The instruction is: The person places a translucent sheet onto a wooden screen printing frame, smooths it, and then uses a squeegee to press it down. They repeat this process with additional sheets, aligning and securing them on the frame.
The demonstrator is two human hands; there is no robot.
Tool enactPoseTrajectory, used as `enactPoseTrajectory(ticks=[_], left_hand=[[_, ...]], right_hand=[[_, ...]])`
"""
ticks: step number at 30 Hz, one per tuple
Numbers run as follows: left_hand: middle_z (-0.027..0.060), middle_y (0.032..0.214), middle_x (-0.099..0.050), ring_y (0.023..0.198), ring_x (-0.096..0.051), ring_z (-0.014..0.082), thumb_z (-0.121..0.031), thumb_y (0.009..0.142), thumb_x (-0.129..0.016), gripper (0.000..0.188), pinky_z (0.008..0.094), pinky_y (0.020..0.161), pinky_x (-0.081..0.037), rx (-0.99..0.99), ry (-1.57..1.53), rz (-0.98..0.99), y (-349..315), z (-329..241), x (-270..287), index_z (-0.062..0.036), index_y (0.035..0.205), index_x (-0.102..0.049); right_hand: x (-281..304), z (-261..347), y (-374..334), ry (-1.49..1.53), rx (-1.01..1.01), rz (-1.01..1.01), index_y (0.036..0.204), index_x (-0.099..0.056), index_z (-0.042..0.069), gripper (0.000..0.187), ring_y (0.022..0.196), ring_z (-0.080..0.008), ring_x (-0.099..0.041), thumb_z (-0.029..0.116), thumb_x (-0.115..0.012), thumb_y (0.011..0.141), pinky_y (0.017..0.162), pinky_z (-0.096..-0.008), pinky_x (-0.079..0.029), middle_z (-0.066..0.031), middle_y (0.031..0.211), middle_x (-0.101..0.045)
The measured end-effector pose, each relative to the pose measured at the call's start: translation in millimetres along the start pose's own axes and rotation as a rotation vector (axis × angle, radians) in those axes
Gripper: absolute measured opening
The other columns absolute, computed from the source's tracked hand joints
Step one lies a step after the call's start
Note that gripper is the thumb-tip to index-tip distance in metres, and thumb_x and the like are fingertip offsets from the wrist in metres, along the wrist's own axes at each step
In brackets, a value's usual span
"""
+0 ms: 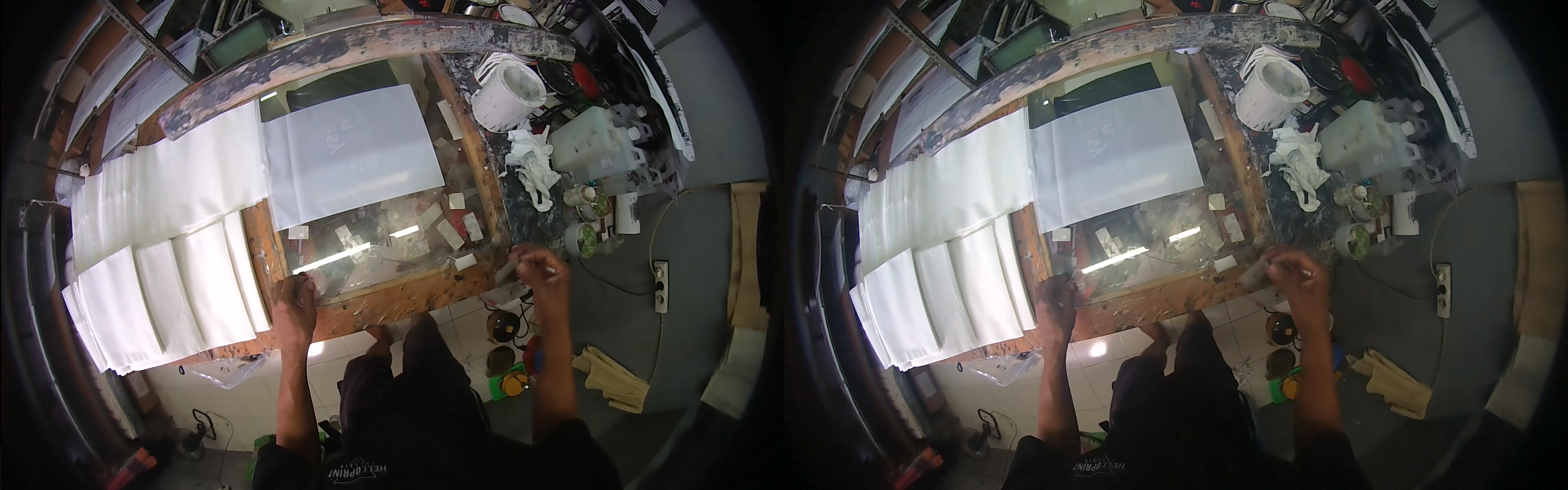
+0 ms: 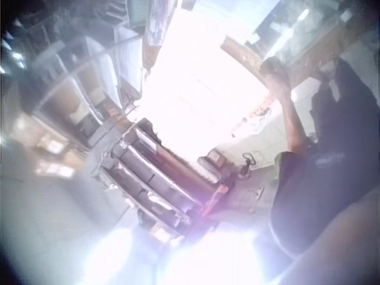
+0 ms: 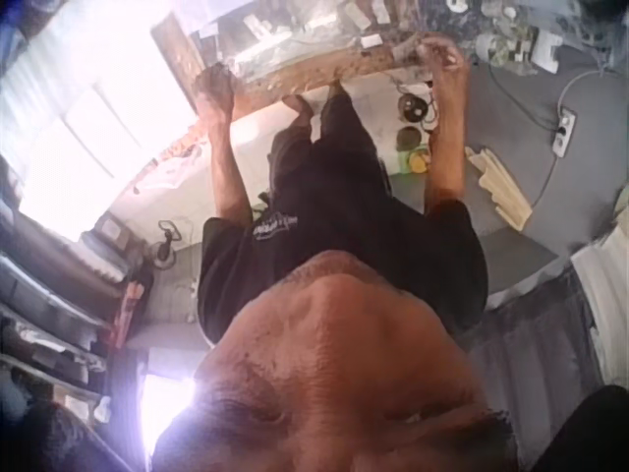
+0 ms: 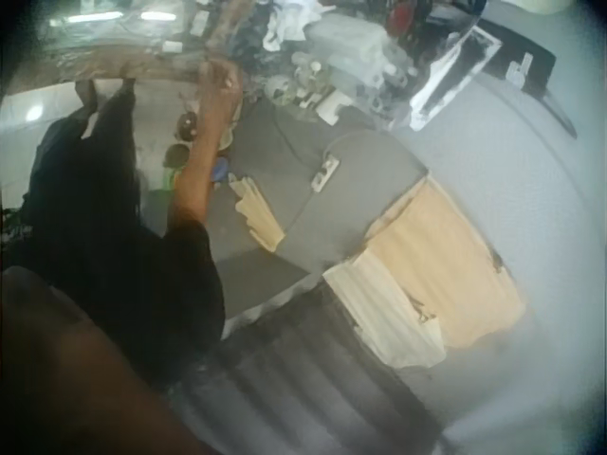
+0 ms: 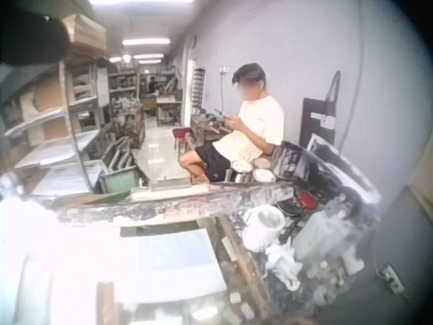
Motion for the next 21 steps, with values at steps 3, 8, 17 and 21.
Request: enactPoseTrajectory(ticks=[3,8,17,21], left_hand=[[0.0167,0.108,-0.07,0.085,-0.068,0.0277,-0.006,0.091,-0.071,0.028,0.0367,0.075,-0.055,0.213,-0.141,-0.024,-4.3,-9.9,-9.9,-0.0011,0.118,-0.067],[0.0119,0.103,-0.07,0.085,-0.068,0.0206,-0.002,0.091,-0.07,0.038,0.0326,0.072,-0.056,0.352,-0.156,-0.039,-4.0,-12.9,-4.0,-0.0035,0.128,-0.064],[0.0072,0.101,-0.069,0.081,-0.065,0.0135,-0.002,0.091,-0.072,0.044,0.0284,0.067,-0.054,0.468,-0.224,-0.073,-5.9,-5.4,-4.4,-0.0025,0.133,-0.06],[0.0114,0.114,-0.066,0.094,-0.064,0.0192,-0.012,0.093,-0.074,0.05,0.0329,0.074,-0.055,0.523,-0.14,-0.104,-9.4,-5.7,-12.0,-0.0012,0.138,-0.056]], right_hand=[[4.9,-8.1,35.5,-0.121,-0.065,-0.007,0.103,-0.076,0.004,0.016,0.093,-0.0118,-0.066,0.003,-0.077,0.088,0.085,-0.028,-0.052,-0.0052,0.102,-0.075],[-29.2,7.5,87.6,-0.192,0.076,0.098,0.106,-0.076,0.003,0.018,0.079,-0.0065,-0.059,0.007,-0.078,0.088,0.074,-0.024,-0.048,0.0,0.093,-0.072],[-26.1,8.0,148.5,-0.31,0.251,0.221,0.098,-0.075,0.004,0.008,0.085,-0.0097,-0.059,0.006,-0.073,0.091,0.076,-0.027,-0.046,-0.0034,0.103,-0.072],[-18.4,-0.7,167.6,-0.477,0.397,0.234,0.101,-0.076,0.004,0.013,0.087,-0.0122,-0.059,0.006,-0.075,0.089,0.077,-0.0285,-0.047,-0.0035,0.101,-0.07]])
Point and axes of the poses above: each hand's wrist, its own y-axis towards the middle knuckle, its own x-axis out of the back of the hand, z = x × y, the point moved 1 cm from there along y, towards the middle knuckle
